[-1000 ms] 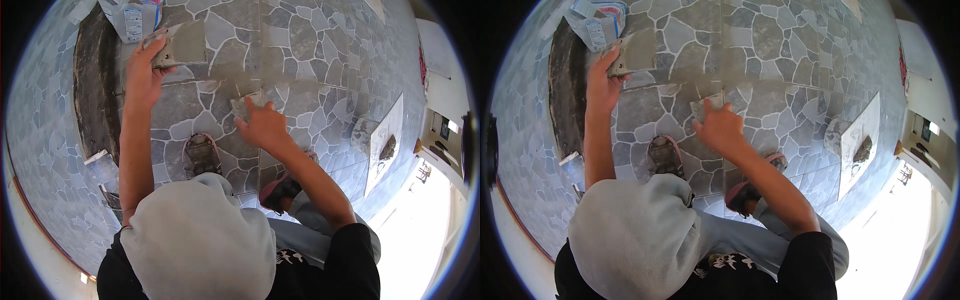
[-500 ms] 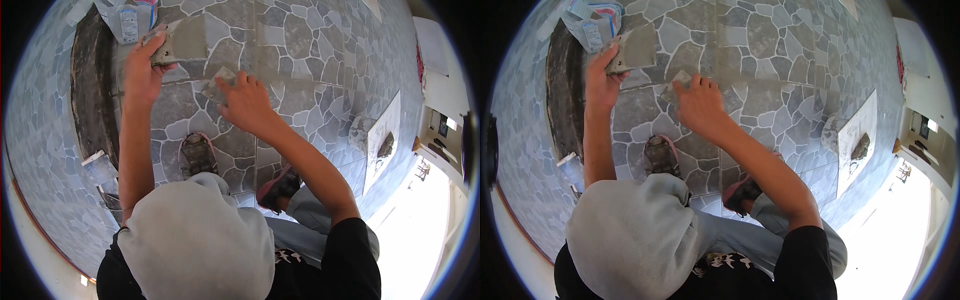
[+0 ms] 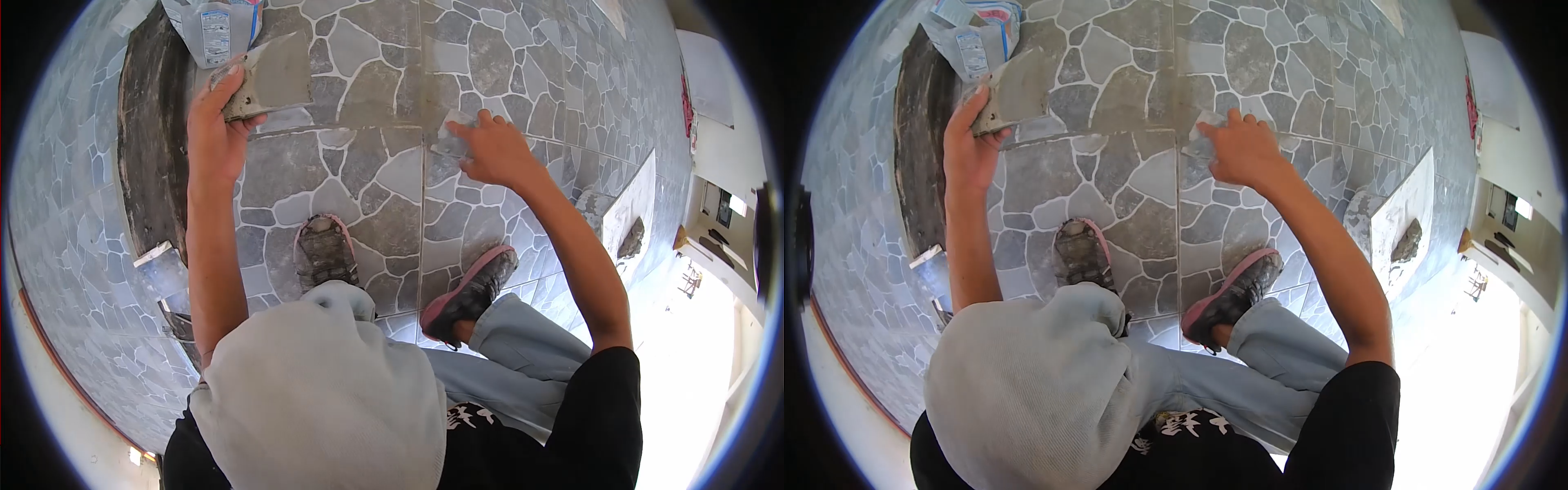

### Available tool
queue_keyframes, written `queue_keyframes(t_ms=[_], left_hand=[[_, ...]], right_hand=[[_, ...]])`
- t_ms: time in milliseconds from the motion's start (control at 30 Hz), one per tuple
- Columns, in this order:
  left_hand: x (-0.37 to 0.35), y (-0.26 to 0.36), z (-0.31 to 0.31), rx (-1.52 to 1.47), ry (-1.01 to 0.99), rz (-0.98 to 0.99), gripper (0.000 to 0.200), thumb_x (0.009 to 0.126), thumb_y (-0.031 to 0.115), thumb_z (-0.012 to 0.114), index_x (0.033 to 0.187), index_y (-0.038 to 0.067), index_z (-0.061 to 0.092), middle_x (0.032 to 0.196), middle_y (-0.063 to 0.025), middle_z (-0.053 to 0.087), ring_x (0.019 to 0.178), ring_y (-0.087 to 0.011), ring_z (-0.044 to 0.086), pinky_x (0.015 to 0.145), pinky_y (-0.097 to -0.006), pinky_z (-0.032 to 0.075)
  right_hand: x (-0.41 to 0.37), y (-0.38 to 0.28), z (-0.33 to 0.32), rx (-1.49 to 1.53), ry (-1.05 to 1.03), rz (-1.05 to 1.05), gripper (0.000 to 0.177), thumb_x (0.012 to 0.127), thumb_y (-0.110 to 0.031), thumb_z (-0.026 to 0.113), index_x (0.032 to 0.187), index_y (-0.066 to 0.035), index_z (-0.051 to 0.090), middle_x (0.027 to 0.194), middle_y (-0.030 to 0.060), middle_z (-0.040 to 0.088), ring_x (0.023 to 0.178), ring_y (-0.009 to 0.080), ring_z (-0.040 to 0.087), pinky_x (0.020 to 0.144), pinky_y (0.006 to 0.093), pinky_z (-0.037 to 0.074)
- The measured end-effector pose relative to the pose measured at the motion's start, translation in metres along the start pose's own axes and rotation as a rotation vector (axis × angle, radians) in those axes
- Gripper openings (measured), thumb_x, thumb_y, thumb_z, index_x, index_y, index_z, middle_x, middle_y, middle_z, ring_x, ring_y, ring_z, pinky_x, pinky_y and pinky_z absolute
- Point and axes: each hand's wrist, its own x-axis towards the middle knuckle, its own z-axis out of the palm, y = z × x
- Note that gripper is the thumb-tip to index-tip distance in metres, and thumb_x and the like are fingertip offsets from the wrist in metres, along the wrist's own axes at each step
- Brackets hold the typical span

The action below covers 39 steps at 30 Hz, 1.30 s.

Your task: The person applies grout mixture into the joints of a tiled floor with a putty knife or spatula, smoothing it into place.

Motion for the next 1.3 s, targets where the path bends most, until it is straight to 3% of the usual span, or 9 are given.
queue_keyframes(t_ms=[133,333,400,533,700,767,800,900,1300], left_hand=[[-0.005,-0.018,0.009,-0.012,0.009,-0.031,0.035,0.094,0.024,0.059,0.122,0.002,0.057,0.101,-0.0060,0.067,0.079,-0.0106,0.066,0.059,-0.0249,0.056],[-0.013,-0.060,0.049,-0.040,-0.053,-0.321,0.030,0.094,0.023,0.059,0.116,0.003,0.058,0.096,-0.0050,0.067,0.074,-0.0110,0.066,0.058,-0.0261,0.057],[-0.015,-0.063,0.057,-0.055,-0.077,-0.297,0.026,0.096,0.024,0.058,0.112,0.003,0.058,0.093,-0.0031,0.067,0.071,-0.0115,0.065,0.054,-0.0251,0.054],[-0.016,-0.046,0.027,-0.179,-0.021,-0.283,0.025,0.097,0.022,0.056,0.112,0.002,0.060,0.096,-0.0048,0.068,0.072,-0.0133,0.066,0.056,-0.0266,0.054],[0.008,0.022,0.013,-0.253,0.000,0.073,0.021,0.097,0.020,0.056,0.109,0.004,0.063,0.105,-0.0058,0.068,0.084,-0.0158,0.067,0.063,-0.0298,0.053],[0.009,0.027,0.020,-0.258,-0.018,0.081,0.022,0.097,0.019,0.056,0.111,0.004,0.062,0.106,-0.0056,0.068,0.087,-0.0163,0.066,0.064,-0.0302,0.052],[0.010,0.027,0.027,-0.280,-0.030,0.088,0.023,0.097,0.019,0.056,0.113,0.005,0.062,0.107,-0.0054,0.068,0.090,-0.0167,0.065,0.065,-0.0305,0.050],[0.004,0.019,0.031,-0.345,-0.101,-0.001,0.025,0.098,0.018,0.054,0.118,0.005,0.060,0.108,-0.0049,0.067,0.092,-0.0167,0.064,0.066,-0.0305,0.048],[0.015,0.017,-0.006,-0.295,-0.056,0.043,0.030,0.100,0.017,0.048,0.123,0.000,0.057,0.114,-0.0083,0.066,0.094,-0.0179,0.064,0.067,-0.0316,0.050]], right_hand=[[-0.008,0.003,-0.009,0.255,0.175,-0.028,0.066,0.078,-0.026,0.072,0.141,-0.021,0.050,0.109,0.0166,0.055,0.099,0.0324,0.058,0.086,0.0400,0.047],[-0.014,-0.047,-0.024,1.605,0.243,-0.268,0.072,0.083,-0.035,0.074,0.147,-0.020,0.043,0.112,0.0174,0.055,0.098,0.0271,0.055,0.089,0.0351,0.044],[-0.009,-0.048,-0.008,0.935,0.418,-0.351,0.071,0.080,-0.031,0.077,0.144,-0.021,0.047,0.115,0.0196,0.053,0.103,0.0328,0.057,0.094,0.0369,0.045],[-0.001,-0.032,-0.009,0.445,0.279,-0.096,0.061,0.080,-0.034,0.073,0.136,-0.021,0.056,0.109,0.0239,0.053,0.102,0.0386,0.057,0.090,0.0442,0.048],[0.042,-0.120,-0.021,0.366,0.346,-0.280,0.058,0.079,-0.031,0.070,0.133,-0.014,0.057,0.105,0.0212,0.054,0.103,0.0381,0.057,0.087,0.0450,0.048],[0.073,-0.176,-0.019,0.358,0.505,-0.411,0.051,0.075,-0.020,0.067,0.124,-0.008,0.061,0.105,0.0212,0.055,0.099,0.0360,0.057,0.082,0.0443,0.047],[0.086,-0.200,-0.021,0.316,0.598,-0.476,0.029,0.076,-0.016,0.064,0.101,-0.002,0.069,0.101,0.0191,0.058,0.092,0.0333,0.057,0.073,0.0405,0.043],[0.103,-0.233,-0.044,0.201,0.402,-0.435,0.029,0.077,-0.016,0.064,0.102,-0.004,0.070,0.100,0.0165,0.060,0.092,0.0314,0.057,0.073,0.0379,0.043],[0.021,-0.023,0.026,0.137,0.125,-0.173,0.068,0.075,-0.015,0.072,0.140,-0.018,0.051,0.115,0.0230,0.054,0.101,0.0376,0.060,0.087,0.0441,0.050]])
